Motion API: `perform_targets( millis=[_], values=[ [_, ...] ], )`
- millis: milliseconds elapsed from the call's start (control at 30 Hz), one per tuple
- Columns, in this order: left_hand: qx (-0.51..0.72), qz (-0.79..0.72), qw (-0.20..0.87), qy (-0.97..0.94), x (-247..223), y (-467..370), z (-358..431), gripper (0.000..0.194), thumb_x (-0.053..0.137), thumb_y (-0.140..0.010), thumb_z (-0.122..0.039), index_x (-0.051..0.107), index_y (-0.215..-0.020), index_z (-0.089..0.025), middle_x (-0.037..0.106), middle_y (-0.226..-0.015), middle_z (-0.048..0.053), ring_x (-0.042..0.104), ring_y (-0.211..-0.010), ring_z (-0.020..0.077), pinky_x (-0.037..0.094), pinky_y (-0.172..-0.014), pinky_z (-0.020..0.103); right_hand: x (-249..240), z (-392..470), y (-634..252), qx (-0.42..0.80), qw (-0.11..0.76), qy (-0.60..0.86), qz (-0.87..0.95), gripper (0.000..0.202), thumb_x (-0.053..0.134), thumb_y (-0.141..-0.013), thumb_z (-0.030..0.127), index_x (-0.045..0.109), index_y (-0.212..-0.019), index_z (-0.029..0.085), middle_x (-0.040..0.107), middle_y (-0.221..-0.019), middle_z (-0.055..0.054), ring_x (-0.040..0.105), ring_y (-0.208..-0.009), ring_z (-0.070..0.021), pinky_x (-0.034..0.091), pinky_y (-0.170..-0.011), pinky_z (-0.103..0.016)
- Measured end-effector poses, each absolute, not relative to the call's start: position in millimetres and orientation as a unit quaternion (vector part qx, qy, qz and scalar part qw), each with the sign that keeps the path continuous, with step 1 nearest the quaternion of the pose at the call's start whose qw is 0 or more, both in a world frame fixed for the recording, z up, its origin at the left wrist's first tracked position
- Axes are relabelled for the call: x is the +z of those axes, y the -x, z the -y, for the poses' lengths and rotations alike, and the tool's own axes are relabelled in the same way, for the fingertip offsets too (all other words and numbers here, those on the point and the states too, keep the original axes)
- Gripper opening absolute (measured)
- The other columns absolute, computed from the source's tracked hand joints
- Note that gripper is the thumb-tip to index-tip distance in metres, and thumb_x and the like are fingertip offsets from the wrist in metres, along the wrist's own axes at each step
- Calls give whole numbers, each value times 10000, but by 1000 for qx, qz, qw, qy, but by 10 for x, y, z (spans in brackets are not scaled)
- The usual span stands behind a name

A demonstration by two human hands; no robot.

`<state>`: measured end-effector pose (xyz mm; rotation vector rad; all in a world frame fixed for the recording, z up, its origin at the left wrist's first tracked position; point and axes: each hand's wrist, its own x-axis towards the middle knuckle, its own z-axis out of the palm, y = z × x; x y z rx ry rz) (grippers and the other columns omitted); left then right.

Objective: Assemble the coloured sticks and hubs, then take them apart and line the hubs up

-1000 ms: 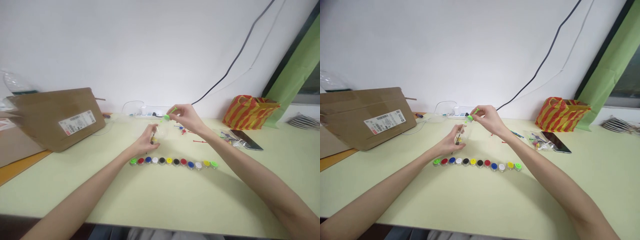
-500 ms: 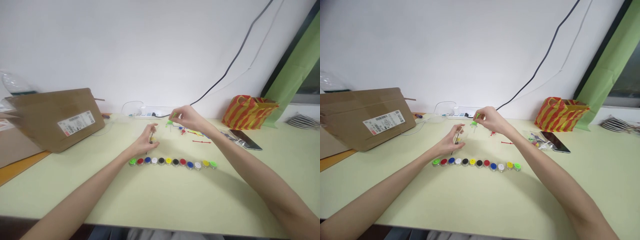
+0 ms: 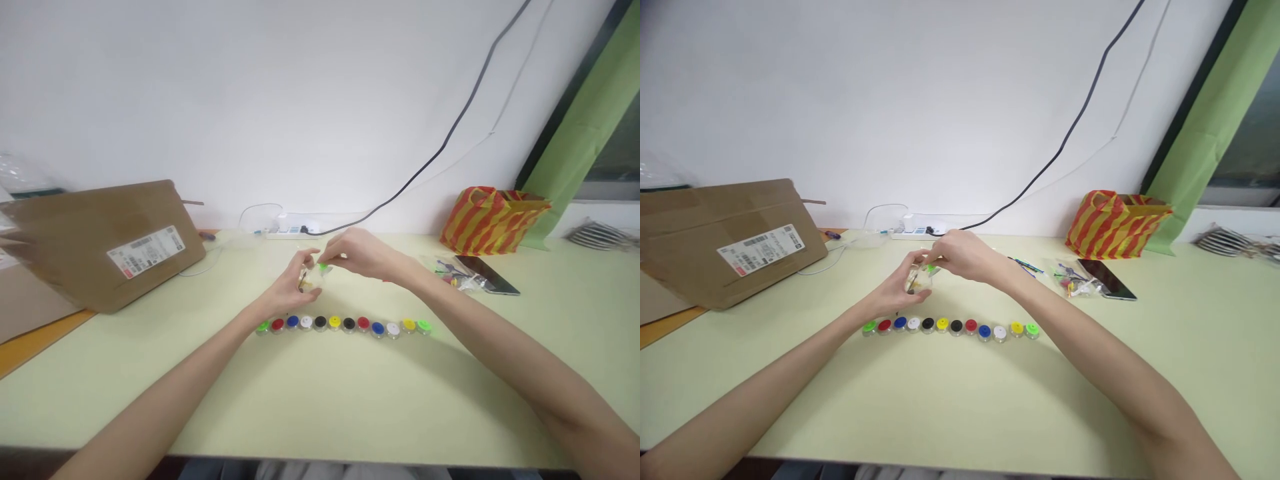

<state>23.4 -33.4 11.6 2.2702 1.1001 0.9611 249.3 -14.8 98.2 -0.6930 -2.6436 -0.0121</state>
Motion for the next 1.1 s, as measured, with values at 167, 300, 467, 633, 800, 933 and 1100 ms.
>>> perform_targets(
  millis=[167, 300, 467, 633, 800, 933, 1100],
  values=[
    [341, -390, 210, -829, 145, -251, 364, 699, 678, -858, -265, 346, -1473, -267, 505, -1349, 94, 519, -1219, 277, 494, -991, 414, 978, 157, -2509, 1, 216, 237, 947, 288, 532, -991, 101, 797, -1052, 196, 796, -1022, -67, 695, -880, -181, 416, -742, -271],
    [337, -392, 221, -827, 124, -239, 356, 734, 678, -863, -274, 312, -1499, -281, 488, -1362, 106, 537, -1190, 275, 522, -908, 393, 998, 160, -2543, 45, 255, 272, 927, 287, 484, -980, 82, 747, -1033, 184, 765, -928, -44, 649, -795, -151, 380, -698, -250],
    [333, -391, 223, -829, 97, -239, 347, 766, 674, -859, -254, 283, -1516, -292, 522, -1260, 97, 530, -1215, 269, 506, -933, 387, 1012, 164, -2530, 68, 287, 331, 896, 243, 485, -977, 108, 718, -978, 180, 685, -768, -4, 532, -639, -120, 330, -638, -247],
    [336, -387, 214, -832, 81, -234, 326, 757, 664, -856, -244, 301, -1517, -305, 514, -1290, 85, 530, -1215, 270, 477, -995, 417, 998, 131, -2531, 47, 254, 313, 914, 198, 600, -916, 86, 775, -935, 179, 730, -844, -46, 617, -778, -161, 369, -700, -262],
    [335, -384, 225, -831, 101, -246, 330, 742, 672, -852, -253, 314, -1501, -295, 508, -1335, 89, 544, -1185, 274, 502, -953, 413, 972, 133, -2527, 60, 244, 264, 931, 141, 626, -883, 73, 715, -910, 178, 733, -902, -35, 622, -814, -154, 374, -702, -247],
    [339, -375, 229, -832, 145, -280, 366, 700, 665, -854, -232, 334, -1470, -276, 520, -1332, 86, 541, -1203, 271, 499, -970, 399, 926, 152, -2470, -2, 211, 270, 939, 127, 612, -918, 97, 712, -927, 173, 711, -854, -43, 584, -757, -148, 323, -663, -253],
    [347, -366, 232, -832, 158, -292, 377, 685, 662, -872, -237, 330, -1470, -271, 529, -1326, 86, 553, -1175, 255, 484, -992, 386, 896, 152, -2452, -37, 179, 216, 959, 206, 572, -1004, 190, 777, -986, 200, 726, -848, -61, 607, -824, -188, 348, -702, -284]
  ],
)
